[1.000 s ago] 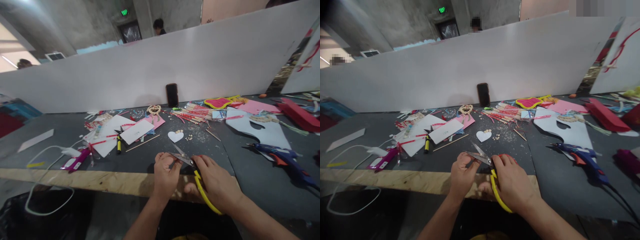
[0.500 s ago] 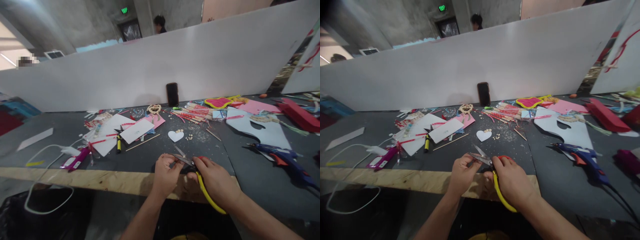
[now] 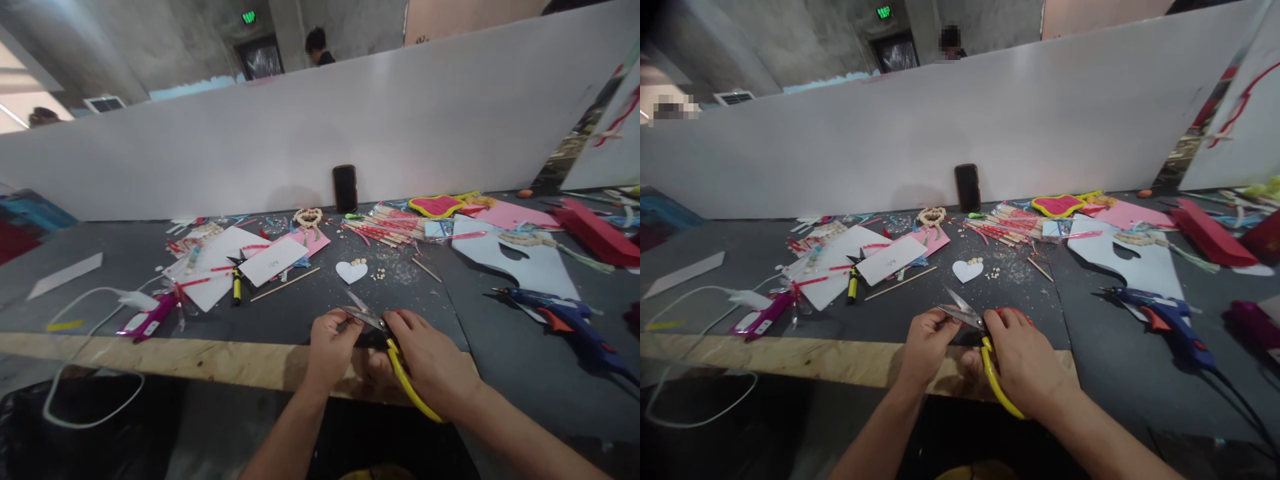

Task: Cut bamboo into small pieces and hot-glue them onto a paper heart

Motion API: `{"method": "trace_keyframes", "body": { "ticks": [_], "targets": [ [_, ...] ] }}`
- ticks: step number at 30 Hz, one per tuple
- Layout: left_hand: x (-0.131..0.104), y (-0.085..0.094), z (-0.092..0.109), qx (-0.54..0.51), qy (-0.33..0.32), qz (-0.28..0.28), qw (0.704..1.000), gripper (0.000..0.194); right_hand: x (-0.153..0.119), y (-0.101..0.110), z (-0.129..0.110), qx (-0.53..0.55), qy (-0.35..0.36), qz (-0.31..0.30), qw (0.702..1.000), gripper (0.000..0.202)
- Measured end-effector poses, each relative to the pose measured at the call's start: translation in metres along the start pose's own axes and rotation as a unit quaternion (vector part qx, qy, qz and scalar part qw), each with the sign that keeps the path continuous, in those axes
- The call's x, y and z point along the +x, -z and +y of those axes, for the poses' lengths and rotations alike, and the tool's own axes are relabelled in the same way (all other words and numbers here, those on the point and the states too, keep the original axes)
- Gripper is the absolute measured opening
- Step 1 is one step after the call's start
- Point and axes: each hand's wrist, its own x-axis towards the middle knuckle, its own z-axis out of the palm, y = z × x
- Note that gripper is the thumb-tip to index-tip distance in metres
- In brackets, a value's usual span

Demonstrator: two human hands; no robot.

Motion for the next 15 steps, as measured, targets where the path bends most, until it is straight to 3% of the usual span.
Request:
{"method": "trace_keyframes", "body": {
  "ticks": [4,7,15],
  "targets": [
    [0.0016,0.0068,0.0036,-0.062,0.024,-0.053,0.996,0.014,-0.0024,0.0,0.0027,0.004,0.041,0.027,0.999,0.054],
    [0.0031,0.0097,0.0071,-0.078,0.046,-0.077,0.993,0.012,-0.0022,-0.0004,0.0032,-0.006,0.045,0.026,0.999,0.048],
    [0.0058,0.0005,0.002,-0.117,0.069,-0.038,0.99,0.015,0.0033,-0.0041,-0.0022,-0.063,0.007,0.0,0.998,0.03]
  ]
}}
